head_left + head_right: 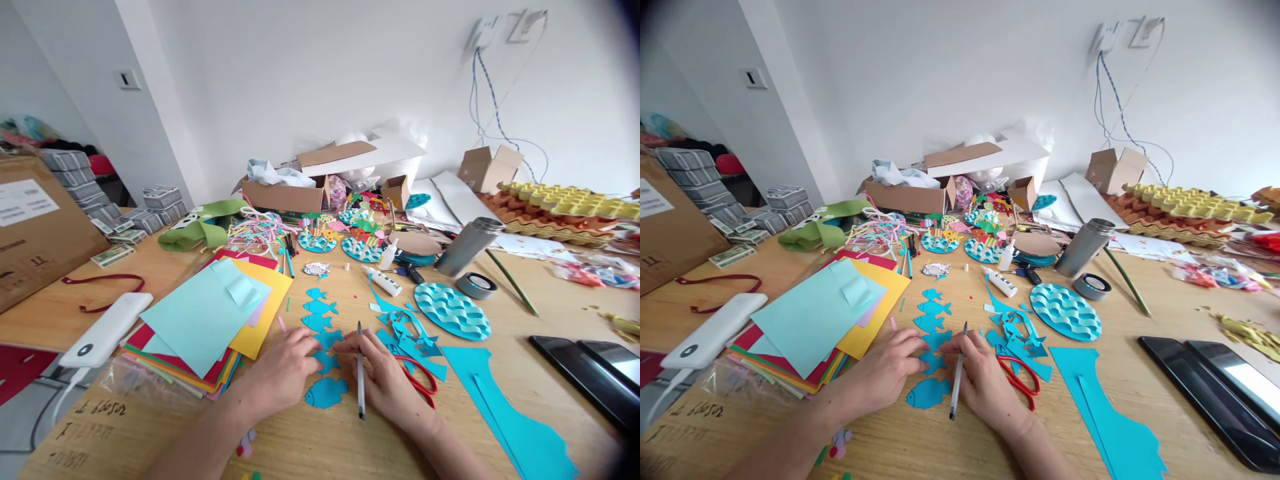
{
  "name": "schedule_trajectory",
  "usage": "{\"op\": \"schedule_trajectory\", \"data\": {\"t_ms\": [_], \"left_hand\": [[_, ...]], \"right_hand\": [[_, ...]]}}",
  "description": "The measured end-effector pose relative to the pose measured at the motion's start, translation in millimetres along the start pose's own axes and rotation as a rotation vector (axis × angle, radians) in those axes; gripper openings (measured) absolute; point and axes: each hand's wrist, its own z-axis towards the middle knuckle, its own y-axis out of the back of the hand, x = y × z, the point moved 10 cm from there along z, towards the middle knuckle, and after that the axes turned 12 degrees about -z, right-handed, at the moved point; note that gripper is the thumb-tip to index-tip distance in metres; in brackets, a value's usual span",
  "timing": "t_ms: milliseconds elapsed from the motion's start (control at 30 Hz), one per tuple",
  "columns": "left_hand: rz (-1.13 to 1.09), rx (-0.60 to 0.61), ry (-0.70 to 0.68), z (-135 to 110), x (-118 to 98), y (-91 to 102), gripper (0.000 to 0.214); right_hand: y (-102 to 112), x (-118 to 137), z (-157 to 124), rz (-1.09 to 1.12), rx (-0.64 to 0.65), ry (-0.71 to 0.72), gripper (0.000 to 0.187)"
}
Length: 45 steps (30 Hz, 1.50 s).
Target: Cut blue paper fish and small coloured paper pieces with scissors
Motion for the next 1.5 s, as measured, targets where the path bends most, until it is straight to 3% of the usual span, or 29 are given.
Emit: {"op": "schedule_trajectory", "data": {"t_ms": [167, 400, 700, 1233, 1333, 1500], "left_hand": [[0.014, -0.019, -0.024, 0.1, -2.7, 1.3, 0.03], [-0.026, 0.028, -0.009, -0.4, -4.8, -3.7, 0.033], [-0.008, 0.13, 0.019, -0.9, -9.6, -7.5, 0.033], [-0.068, 0.031, -0.004, -4.3, -1.7, -7.8, 0.034], [-0.086, 0.033, 0.006, -3.9, -0.3, -8.4, 0.032], [-0.078, 0.042, -0.021, -2.9, -2.2, -9.1, 0.038]], "right_hand": [[-0.8, 3.6, 0.8, 0.006, 0.027, 0.015, 0.026], [1.0, 5.9, -2.0, 0.014, 0.023, 0.038, 0.034], [1.2, 3.9, 0.4, 0.002, 0.02, 0.026, 0.026], [-2.2, 19.7, 2.8, -0.008, 0.093, 0.076, 0.025], [3.8, 15.2, 2.2, -0.043, 0.03, 0.064, 0.02], [37.3, -13.7, -6.4, -0.031, -0.277, -0.09, 0.015]]}}
